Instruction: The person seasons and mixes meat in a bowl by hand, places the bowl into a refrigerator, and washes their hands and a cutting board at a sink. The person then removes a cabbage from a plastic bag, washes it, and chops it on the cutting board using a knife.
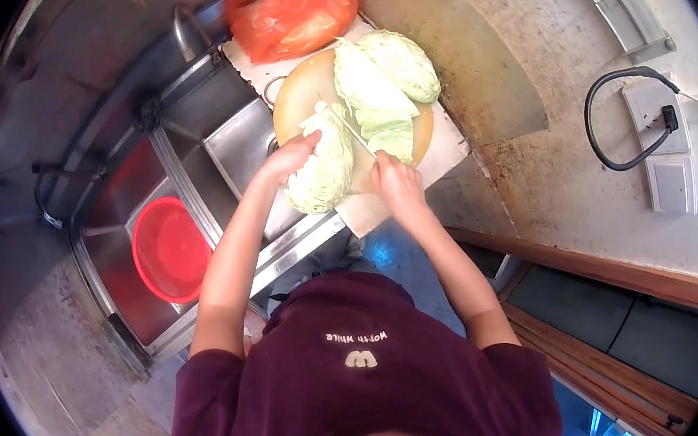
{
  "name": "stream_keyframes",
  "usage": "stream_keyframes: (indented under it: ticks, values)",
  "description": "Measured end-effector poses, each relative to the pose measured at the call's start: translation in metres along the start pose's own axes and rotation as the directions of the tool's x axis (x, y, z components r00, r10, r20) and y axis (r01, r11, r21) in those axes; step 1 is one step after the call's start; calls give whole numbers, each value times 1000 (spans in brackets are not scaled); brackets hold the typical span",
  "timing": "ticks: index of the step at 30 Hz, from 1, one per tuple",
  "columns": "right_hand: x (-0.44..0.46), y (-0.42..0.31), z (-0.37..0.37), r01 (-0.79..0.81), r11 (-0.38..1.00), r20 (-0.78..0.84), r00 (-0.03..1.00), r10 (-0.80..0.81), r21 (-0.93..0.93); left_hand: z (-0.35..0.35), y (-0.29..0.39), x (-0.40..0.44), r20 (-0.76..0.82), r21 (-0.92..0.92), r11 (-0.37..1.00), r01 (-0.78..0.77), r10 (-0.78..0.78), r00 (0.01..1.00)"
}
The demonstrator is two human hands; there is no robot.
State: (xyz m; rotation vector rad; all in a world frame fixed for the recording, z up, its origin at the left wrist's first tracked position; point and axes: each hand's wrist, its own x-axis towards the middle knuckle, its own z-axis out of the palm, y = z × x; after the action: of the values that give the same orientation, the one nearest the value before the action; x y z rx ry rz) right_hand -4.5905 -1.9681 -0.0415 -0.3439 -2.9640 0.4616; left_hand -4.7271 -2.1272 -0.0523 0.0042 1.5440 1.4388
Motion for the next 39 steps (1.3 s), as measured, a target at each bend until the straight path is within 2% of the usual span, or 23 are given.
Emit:
stream_keyframes:
  ticks: [2,6,8,9,12,16,19,23,24,26,29,31,32,35,38,39]
  values:
    - [3,-5,3,-9,1000,106,994,8,10,-3,0,1,7,67,996,65,-66,998]
    - [14,-7,11,-12,997,227,974,-6,81,-16,-15,31,29,-53,996,72,-70,997]
    - [35,-3,42,-43,998,270,962,30,42,-19,-12,31,68,-145,979,142,-133,989]
    - [46,-1,53,-54,998,287,957,46,21,-20,-13,32,68,-133,982,136,-128,989]
    - [62,8,44,-67,990,307,951,25,126,-24,-17,27,51,-135,984,113,-107,993]
    - [27,-1,-1,-14,991,259,966,-21,131,-32,-19,31,66,-197,973,123,-112,992]
    - [6,-13,-20,-53,997,364,931,32,47,-31,-23,33,59,-182,973,139,-130,990]
    - [16,-6,33,-38,997,327,945,13,72,-29,-25,33,97,-191,975,114,-97,991]
    - [26,-3,51,-52,997,314,949,31,59,-29,-27,34,57,-153,984,90,-82,995]
    - [44,-1,56,-79,994,316,948,50,81,-30,-33,34,-31,-82,996,34,-37,999]
    - [47,10,26,-137,978,347,935,75,156,-32,-37,25,-28,-169,985,43,-48,998]
    - [41,12,8,-134,974,310,948,72,184,-34,-39,38,-71,-39,999,-35,32,997]
    - [35,9,-2,-90,981,227,973,50,169,-33,-42,46,-83,24,998,-65,67,994]
    - [21,6,-18,-36,994,208,978,14,102,-22,-17,44,-56,101,991,-86,92,994]
    - [16,9,0,-22,999,231,973,13,37,-37,-30,65,-91,323,923,-212,253,963]
    - [16,5,3,-24,999,231,973,18,23,-34,-25,58,-199,422,877,-230,337,920]
